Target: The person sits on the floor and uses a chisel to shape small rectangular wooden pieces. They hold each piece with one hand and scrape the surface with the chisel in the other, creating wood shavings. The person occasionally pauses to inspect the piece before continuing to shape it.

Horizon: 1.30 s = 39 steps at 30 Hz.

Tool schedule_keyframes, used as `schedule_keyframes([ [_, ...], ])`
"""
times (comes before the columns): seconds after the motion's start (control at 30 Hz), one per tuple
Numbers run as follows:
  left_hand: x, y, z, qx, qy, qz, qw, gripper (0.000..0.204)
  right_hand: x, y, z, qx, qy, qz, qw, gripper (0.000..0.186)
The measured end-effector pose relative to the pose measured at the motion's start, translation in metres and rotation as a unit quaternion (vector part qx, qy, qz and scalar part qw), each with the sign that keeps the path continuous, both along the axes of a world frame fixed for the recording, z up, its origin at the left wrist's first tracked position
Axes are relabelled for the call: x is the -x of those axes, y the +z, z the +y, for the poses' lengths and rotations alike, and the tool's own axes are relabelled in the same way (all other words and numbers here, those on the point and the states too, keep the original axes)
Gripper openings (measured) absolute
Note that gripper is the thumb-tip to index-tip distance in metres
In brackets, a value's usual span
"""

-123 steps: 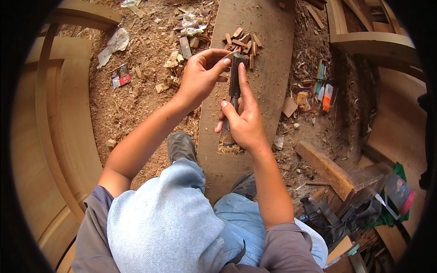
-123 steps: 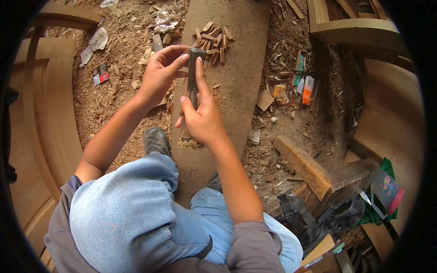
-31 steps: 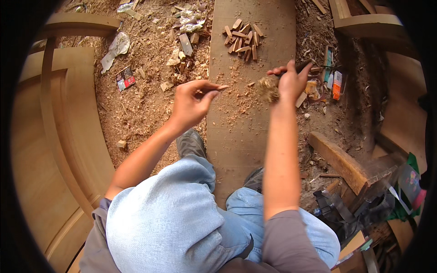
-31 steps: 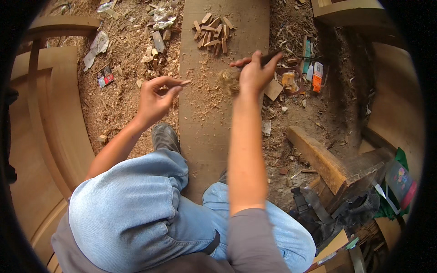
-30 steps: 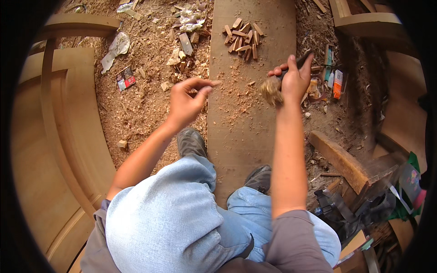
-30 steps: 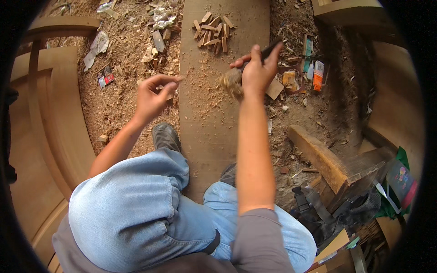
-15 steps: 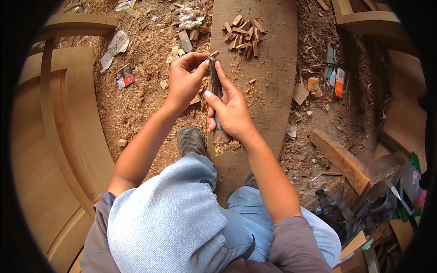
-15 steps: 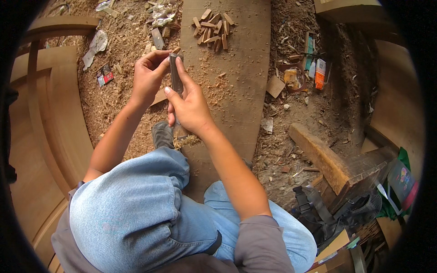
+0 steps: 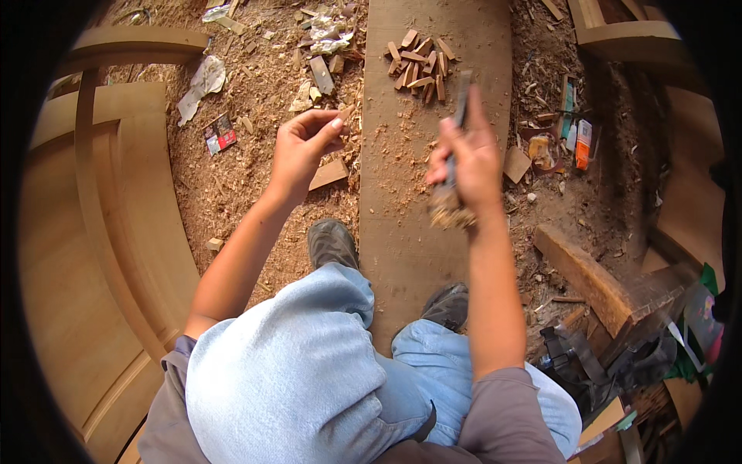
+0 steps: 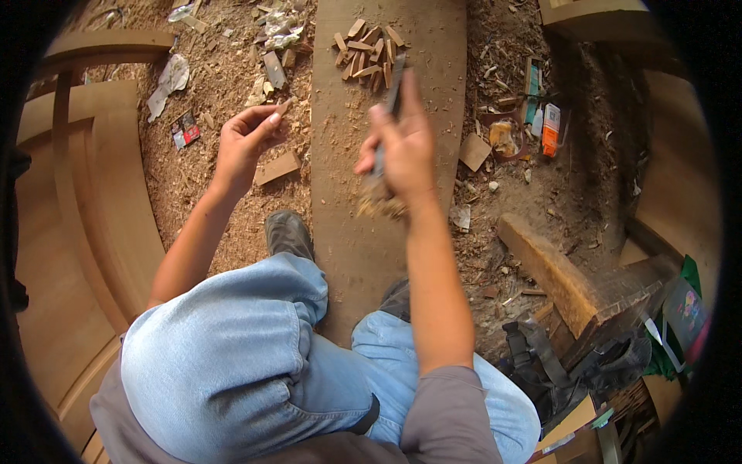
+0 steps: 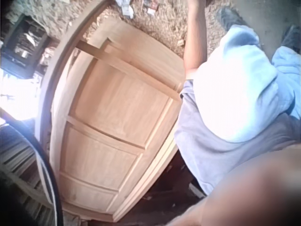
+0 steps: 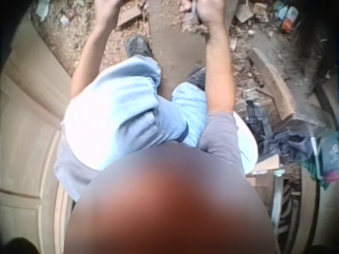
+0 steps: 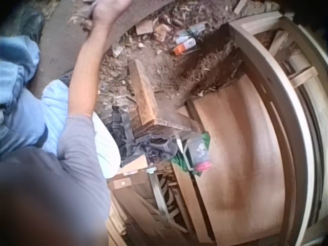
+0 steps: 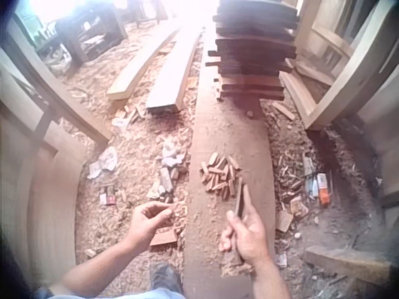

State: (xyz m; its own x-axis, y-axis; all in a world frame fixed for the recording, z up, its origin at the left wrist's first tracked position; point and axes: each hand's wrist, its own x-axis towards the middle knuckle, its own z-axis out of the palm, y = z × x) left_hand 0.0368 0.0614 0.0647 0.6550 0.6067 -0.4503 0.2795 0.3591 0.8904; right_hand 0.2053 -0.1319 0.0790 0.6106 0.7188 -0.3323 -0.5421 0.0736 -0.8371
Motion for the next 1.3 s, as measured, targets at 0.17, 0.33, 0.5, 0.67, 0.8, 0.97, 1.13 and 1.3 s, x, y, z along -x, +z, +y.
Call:
schedule_keyframes([
  [0.17,-0.027,0.001,-0.012,0.001,0.036,-0.042,0.998,0.022,0.055,0.022,0.028,0.022,0.139,0.136,0.981,0.076],
  [0.33,-0.032,0.002,-0.016,-0.055,0.014,-0.046,0.997,0.018,0.073,0.013,0.028,0.021,0.135,0.133,0.982,0.074],
  [0.5,-0.033,0.012,-0.024,-0.241,-0.077,0.015,0.967,0.013,0.059,0.028,0.05,0.1,0.03,0.124,0.987,0.07],
  [0.67,-0.009,0.028,-0.038,-0.155,-0.1,0.065,0.981,0.016,-0.024,0.018,0.027,0.178,-0.257,0.012,0.95,0.073],
  [0.8,-0.008,0.015,-0.012,-0.005,0.014,-0.014,1.0,0.021,-0.014,-0.013,-0.009,0.094,-0.061,-0.009,0.994,0.073],
  [0.97,-0.03,0.006,-0.008,0.028,0.045,-0.057,0.997,0.022,0.04,0.009,0.014,0.008,0.086,0.061,0.994,0.078],
  [1.13,-0.043,0.008,-0.016,-0.025,0.026,-0.074,0.997,0.018,0.062,0.032,0.028,0.023,0.143,0.116,0.983,0.082],
  [1.3,-0.044,0.006,-0.014,-0.173,-0.026,-0.04,0.984,0.015,0.071,0.012,0.025,-0.005,0.107,0.138,0.985,0.08],
])
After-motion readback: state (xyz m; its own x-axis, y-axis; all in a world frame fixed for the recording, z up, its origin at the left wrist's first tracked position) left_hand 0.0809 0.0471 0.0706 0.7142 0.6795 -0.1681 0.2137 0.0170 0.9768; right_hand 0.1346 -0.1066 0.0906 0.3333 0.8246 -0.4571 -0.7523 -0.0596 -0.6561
